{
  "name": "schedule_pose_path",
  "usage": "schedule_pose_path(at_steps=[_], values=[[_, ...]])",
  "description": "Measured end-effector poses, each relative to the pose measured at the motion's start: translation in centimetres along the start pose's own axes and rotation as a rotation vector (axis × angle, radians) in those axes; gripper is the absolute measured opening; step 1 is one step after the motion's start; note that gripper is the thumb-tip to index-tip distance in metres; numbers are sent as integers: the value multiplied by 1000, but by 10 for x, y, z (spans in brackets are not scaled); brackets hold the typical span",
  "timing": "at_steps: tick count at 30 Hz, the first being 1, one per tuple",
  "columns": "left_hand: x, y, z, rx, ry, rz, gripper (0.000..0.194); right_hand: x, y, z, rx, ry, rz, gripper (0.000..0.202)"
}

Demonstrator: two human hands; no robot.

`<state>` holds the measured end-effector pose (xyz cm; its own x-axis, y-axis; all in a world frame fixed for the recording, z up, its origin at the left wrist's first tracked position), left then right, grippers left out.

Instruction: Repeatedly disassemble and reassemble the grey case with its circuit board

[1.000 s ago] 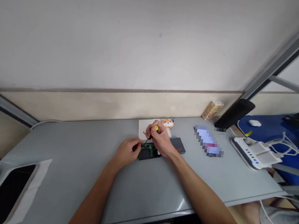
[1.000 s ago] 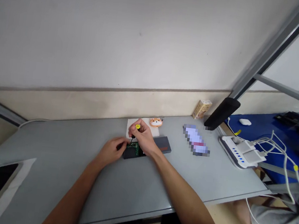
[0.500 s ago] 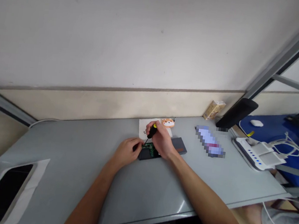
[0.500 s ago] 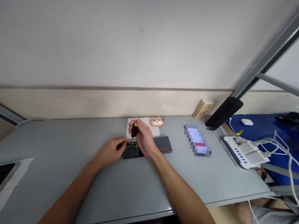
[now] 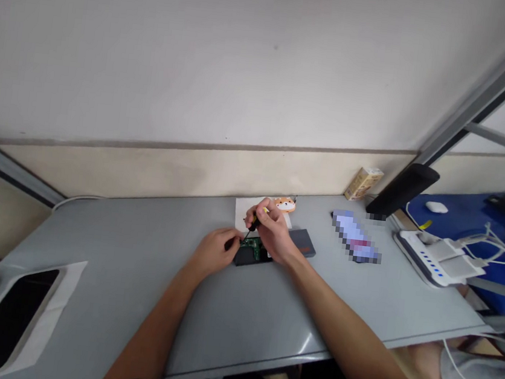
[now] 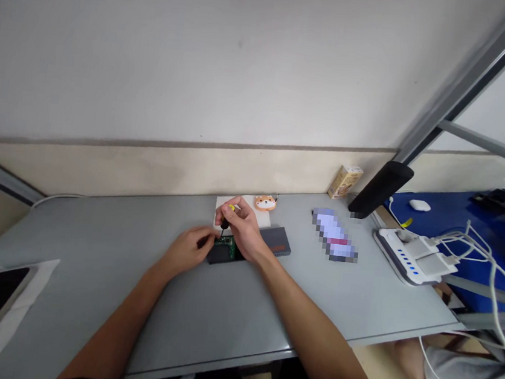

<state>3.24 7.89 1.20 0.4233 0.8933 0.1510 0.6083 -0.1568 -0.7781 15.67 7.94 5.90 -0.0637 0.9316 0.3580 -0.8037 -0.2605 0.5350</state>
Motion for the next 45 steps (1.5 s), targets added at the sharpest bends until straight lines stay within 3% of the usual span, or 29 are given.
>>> schedule_pose_path(at_steps=[12,16,21,29,45], values=[[-1,2,4,-4,-8,-13,26,2,-1,3,-171,-67,9,38],[0,2,4,8,-8,-11,26,5,-2,3,-102,-112,-3,35],[0,1,2,5,-15,-9,25,4,2,5,37,-57,10,42],[0,2,5,13,-15,-2,24,3,-6,4,-66,-89,3,29],[2,2,4,42,-22,5,26,8,-5,-2,4,-95,8,41]])
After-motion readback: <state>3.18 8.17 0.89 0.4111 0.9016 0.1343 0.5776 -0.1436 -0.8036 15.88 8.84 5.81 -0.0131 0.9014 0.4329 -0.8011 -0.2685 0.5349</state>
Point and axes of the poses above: each hand's wrist, its own x-axis towards the middle knuckle, its own y-axis out of the palm, z = x × y, the point moved 9 cm from there along x, towards the middle knuckle, and after that the axes turned 8 degrees about -y, right-handed, at the moved point
